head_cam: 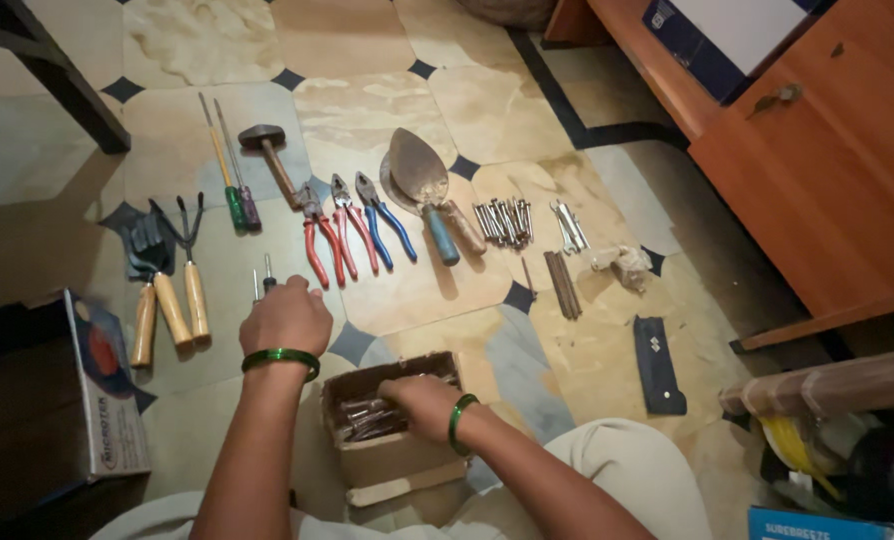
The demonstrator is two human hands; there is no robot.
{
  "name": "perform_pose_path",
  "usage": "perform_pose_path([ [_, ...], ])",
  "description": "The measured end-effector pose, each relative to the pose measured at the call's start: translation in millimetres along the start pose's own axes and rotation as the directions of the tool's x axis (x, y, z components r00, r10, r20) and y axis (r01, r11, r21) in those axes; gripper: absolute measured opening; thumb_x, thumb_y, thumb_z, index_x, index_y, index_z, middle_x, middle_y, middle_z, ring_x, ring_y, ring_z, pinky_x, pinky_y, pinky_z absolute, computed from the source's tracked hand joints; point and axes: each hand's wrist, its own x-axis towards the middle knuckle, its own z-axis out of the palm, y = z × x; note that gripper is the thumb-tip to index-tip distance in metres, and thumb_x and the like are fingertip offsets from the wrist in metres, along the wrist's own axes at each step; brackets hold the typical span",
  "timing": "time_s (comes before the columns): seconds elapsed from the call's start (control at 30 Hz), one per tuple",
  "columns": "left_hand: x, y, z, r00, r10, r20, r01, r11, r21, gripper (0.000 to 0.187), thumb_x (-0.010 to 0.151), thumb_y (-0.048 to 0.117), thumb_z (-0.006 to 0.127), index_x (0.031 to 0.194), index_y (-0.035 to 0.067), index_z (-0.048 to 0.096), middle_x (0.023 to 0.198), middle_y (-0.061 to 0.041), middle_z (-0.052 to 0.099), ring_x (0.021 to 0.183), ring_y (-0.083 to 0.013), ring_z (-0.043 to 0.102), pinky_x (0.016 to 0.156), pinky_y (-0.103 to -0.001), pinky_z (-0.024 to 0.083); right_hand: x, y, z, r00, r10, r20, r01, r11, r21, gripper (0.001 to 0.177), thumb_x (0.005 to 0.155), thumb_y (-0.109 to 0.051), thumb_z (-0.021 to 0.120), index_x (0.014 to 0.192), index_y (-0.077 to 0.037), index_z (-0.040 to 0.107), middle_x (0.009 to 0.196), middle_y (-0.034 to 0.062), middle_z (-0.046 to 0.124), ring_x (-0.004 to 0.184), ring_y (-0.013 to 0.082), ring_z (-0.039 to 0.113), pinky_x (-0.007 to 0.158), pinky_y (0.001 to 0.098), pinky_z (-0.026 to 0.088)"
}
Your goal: The person sits on the floor and organizes various hand tools and hardware into a cardboard box. They pick up metal rods, nails, and small fasteners from the floor and place them into the box, arranging them neatly.
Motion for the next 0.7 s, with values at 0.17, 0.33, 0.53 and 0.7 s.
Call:
perform_pose_path([
  [0.17, 3.2, -6.3, 3.6, 0.999, -0.003, 0.04, 0.003, 1.0, 0.017, 0.036, 0.101, 0.033, 0.05, 0.12, 0.009, 0.068, 0.121, -0.019, 0.07, 0.113, -0.04, 0.066, 0.094, -0.052, 0.053, 7.8, 16.0, 14.4, 0.972, 0.218, 0.092, -0.204, 0.969, -0.139, 0.03, 0.079, -0.005, 0.067, 0.108, -0.009, 0.065, 0.103, 0.0191, 0.073, 0.102, 0.0416, 0.068, 0.084, 0.0522, 0.053],
  [0.33, 4.9, -7.9, 4.0, 0.995, -0.07, 0.072, 0.07, 0.998, 0.001, 0.034, 0.099, 0.032, 0.053, 0.119, 0.011, 0.07, 0.121, -0.018, 0.071, 0.113, -0.0386, 0.067, 0.094, -0.051, 0.054, 13.4, 39.3, 30.1, 0.973, 0.214, 0.085, -0.202, 0.97, -0.132, 0.034, 0.086, -0.017, 0.07, 0.119, -0.01, 0.064, 0.106, 0.0213, 0.071, 0.101, 0.0432, 0.066, 0.087, 0.0523, 0.052],
  [0.53, 3.2, -6.3, -3.1, 0.995, -0.089, 0.055, 0.091, 0.995, -0.044, 0.033, 0.1, 0.032, 0.052, 0.118, 0.012, 0.071, 0.119, -0.018, 0.072, 0.111, -0.039, 0.068, 0.093, -0.051, 0.053, 13.6, 42.2, 29.1, 0.981, 0.191, -0.041, -0.189, 0.981, 0.052, 0.033, 0.083, -0.006, 0.067, 0.117, -0.005, 0.066, 0.107, 0.021, 0.073, 0.103, 0.0399, 0.069, 0.088, 0.0469, 0.055],
  [0.7, 1.7, -8.5, -5.0, 0.992, -0.1, 0.074, 0.103, 0.994, -0.035, 0.033, 0.1, 0.033, 0.053, 0.118, 0.012, 0.072, 0.12, -0.017, 0.072, 0.112, -0.0383, 0.068, 0.095, -0.05, 0.053, 8.1, 21.2, 12.0, 0.974, -0.041, -0.224, 0.035, 0.999, -0.032, 0.035, 0.075, 0.001, 0.067, 0.11, -0.004, 0.068, 0.106, 0.022, 0.073, 0.102, 0.0417, 0.068, 0.087, 0.0463, 0.055],
])
